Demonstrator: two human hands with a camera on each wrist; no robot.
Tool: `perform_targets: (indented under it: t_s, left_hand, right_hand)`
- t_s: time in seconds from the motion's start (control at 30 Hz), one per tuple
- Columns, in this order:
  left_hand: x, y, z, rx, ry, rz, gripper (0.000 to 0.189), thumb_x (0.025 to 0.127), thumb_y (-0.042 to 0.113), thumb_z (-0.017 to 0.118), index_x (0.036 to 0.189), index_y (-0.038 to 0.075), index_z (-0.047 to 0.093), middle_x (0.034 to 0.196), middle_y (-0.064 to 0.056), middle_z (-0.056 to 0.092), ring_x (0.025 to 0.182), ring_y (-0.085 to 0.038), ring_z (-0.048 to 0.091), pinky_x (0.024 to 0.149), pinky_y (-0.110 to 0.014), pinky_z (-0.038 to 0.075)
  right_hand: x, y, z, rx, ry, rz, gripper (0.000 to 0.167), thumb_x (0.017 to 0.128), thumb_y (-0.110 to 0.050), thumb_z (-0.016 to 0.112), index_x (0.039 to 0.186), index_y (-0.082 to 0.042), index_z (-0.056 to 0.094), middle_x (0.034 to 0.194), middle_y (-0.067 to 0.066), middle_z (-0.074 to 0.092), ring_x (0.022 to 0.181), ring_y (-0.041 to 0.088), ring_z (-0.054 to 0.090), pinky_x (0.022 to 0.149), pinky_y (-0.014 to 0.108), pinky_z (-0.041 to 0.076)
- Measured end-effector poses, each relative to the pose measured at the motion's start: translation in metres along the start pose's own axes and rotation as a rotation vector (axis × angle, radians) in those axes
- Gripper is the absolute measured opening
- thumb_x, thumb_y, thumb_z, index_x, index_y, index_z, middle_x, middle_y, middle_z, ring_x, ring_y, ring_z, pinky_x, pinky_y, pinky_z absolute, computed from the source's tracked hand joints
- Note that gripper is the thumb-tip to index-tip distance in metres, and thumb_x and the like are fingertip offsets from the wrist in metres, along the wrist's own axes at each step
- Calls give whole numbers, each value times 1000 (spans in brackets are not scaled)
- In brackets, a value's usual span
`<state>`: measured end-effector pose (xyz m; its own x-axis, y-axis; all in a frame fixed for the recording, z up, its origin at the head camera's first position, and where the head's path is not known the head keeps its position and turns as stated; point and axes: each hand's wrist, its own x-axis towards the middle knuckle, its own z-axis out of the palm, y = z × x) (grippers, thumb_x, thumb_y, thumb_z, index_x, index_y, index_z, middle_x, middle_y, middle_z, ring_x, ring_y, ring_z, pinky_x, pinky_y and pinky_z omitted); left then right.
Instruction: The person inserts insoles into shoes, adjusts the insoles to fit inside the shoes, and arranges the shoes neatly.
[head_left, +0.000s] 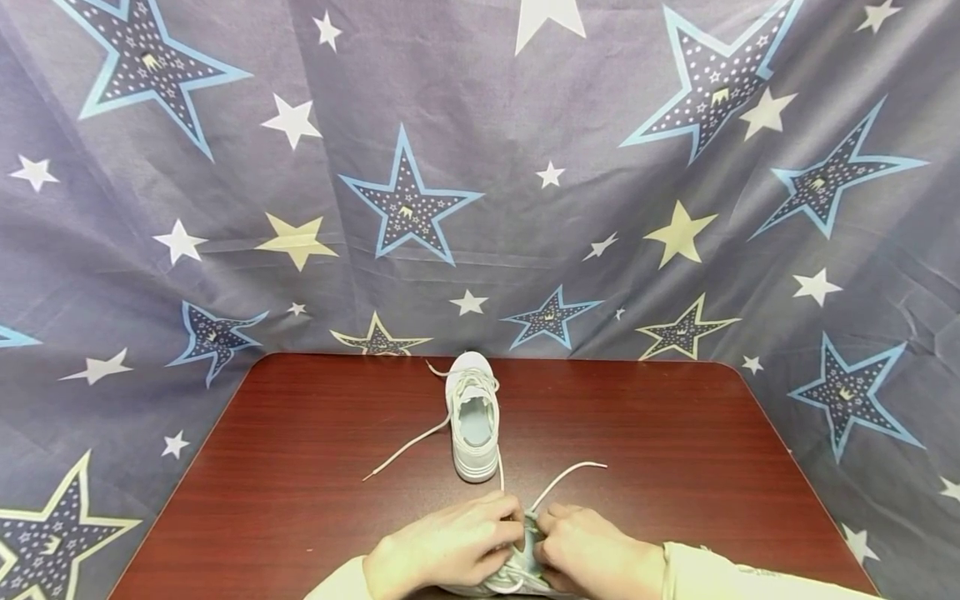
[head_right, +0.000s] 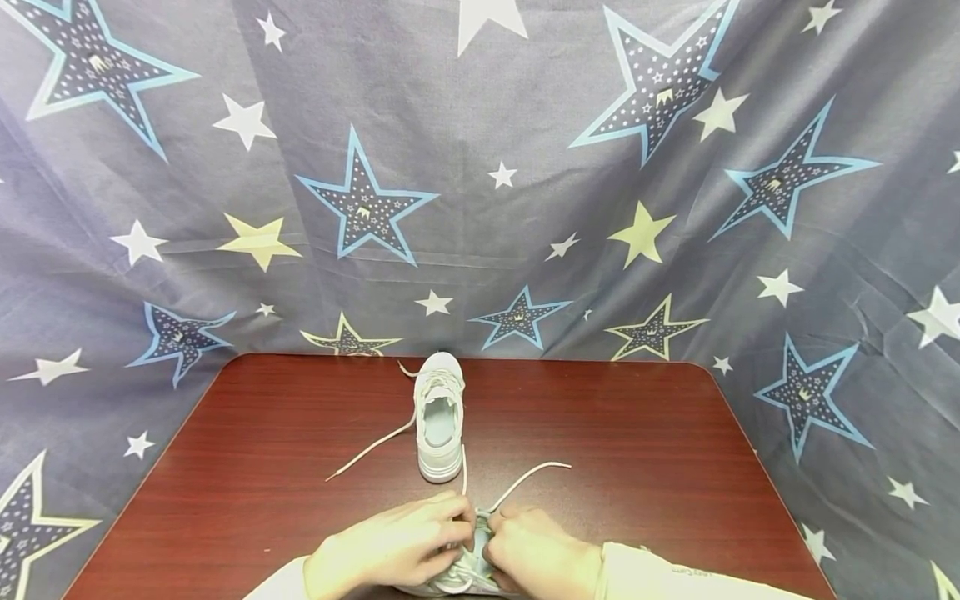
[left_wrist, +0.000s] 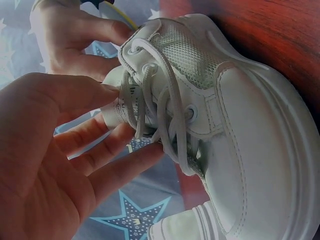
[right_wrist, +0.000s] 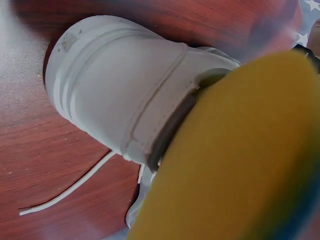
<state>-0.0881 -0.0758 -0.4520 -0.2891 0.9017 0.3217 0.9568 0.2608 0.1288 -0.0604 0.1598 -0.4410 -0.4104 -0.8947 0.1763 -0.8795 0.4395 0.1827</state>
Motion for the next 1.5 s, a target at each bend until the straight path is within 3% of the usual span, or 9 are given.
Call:
perform_targets:
  t_s: [0.23,0.53,0.63,0.77,0.9,1.07,1.2,1.33,1.5]
  left_hand:
    - [2,0,-1,-2,3,7,12,86,13,75,91,19,67,97,8,56,88,-4,52,80,-13,41]
    - [2,-1,-2,-5,0,-6,12,87,13,75,93,19,68,98,8,57,89,-4,53,81,-12,42]
    - [2,-1,-2,-8,-3,-12,11,88,14,75,94,20,68,99,8,58,90,-3,54,82,-12,42]
    - [2,-1,-3,-9,-9,-17,10,88,14,75,94,20,69,99,8,58,90,-3,54,82,-12,42]
    - [3,-1,-3,-8,-7,-16,10,88,13,75,94,20,69,99,8,58,90,-4,55,83,-12,42]
    - [1,0,-1,-7,-7,-11,11,87,13,75,93,20,69,98,8,58,89,-4,55,82,-11,42]
    - [-1,1,1,-9,-10,-2,11,87,13,75,92,20,69,97,8,57,87,-3,54,81,-11,41]
    - [-1,1,1,-22,-2,1,11,87,13,75,92,19,69,97,8,57,88,-3,55,81,-10,41]
    - [1,-1,1,-24,2,2,11,86,12,75,91,19,68,96,8,56,87,-4,54,82,-12,42]
  right_hand:
    - [-2,-2,1,24,6,1,20,80,-33,85,68,-30,69,72,-13,58,68,5,50,58,19,37]
    - [-8,2,-16,188,-17,82,24,81,-26,86,70,-24,64,74,-13,49,66,0,43,57,16,35]
    - [-11,2,-22,135,-83,134,23,79,-35,87,76,-23,67,76,-12,50,69,4,47,59,20,39]
    - [-16,0,-28,94,-216,255,37,72,-47,90,83,-20,68,78,-8,51,69,9,50,59,26,44]
    - [-21,0,-28,115,-266,338,44,65,-45,93,85,-18,66,76,-3,52,65,12,50,55,28,44]
    - [-23,-3,-27,155,-287,351,42,63,-34,96,87,-17,66,74,-2,53,64,14,52,54,29,45]
    - [-22,-6,-26,163,-281,329,35,66,-25,94,88,-19,68,74,-2,52,65,14,51,53,28,44]
    - [-24,-5,-22,136,-224,271,25,69,-21,90,80,-22,67,73,-5,47,65,11,45,52,25,38]
    - [-32,3,-9,97,-50,151,20,67,-20,86,69,-23,67,73,-6,47,65,10,43,52,23,36]
